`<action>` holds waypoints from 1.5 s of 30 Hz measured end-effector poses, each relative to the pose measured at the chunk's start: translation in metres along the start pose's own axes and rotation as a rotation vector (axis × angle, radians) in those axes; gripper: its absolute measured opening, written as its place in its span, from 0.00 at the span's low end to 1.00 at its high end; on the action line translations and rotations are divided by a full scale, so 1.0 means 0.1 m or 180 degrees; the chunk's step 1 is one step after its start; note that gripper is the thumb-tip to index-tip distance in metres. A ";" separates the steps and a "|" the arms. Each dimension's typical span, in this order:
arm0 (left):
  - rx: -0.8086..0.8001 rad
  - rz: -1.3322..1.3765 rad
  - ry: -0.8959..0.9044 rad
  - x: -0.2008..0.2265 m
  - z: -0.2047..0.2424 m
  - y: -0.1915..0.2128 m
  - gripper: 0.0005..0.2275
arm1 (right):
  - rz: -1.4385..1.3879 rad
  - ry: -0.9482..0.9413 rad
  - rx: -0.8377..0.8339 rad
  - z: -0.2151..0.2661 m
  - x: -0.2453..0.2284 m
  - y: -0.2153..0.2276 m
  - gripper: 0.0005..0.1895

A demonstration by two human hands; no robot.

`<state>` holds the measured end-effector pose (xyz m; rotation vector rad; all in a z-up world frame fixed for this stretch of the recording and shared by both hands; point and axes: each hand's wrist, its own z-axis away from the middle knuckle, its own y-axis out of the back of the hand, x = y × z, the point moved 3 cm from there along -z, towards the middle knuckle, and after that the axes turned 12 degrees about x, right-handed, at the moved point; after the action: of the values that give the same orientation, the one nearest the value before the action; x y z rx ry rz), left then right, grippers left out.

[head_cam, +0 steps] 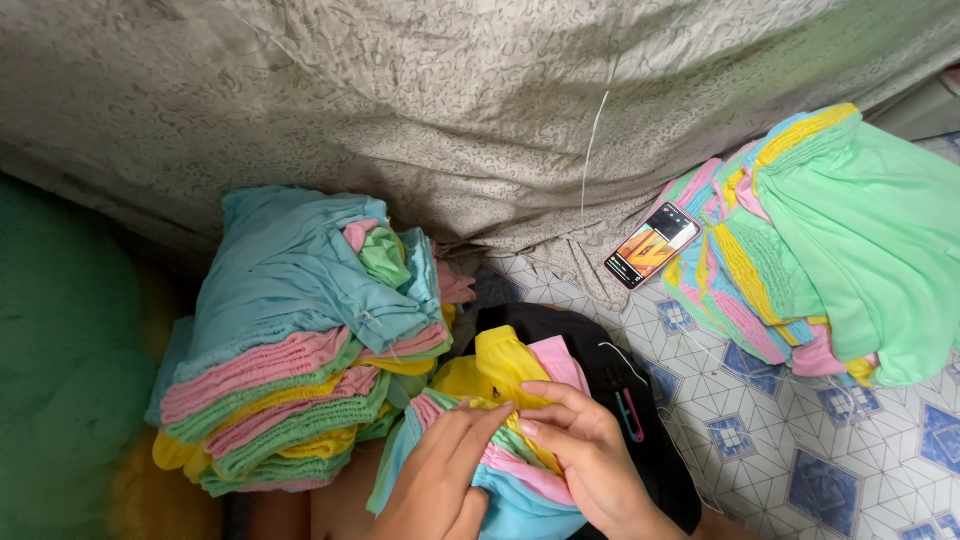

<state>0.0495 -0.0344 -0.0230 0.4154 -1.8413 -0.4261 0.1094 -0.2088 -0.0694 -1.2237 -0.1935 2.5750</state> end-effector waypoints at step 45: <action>-0.0539 0.0143 0.1664 -0.23 -0.30 -0.02 0.29 | -0.0230 0.1500 -0.0679 -1.13 -1.99 -0.26 0.11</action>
<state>0.0853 -0.0276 -0.0347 0.3302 -1.2949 -0.3948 0.3218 -0.2459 0.0119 -1.8206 -0.4075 2.1700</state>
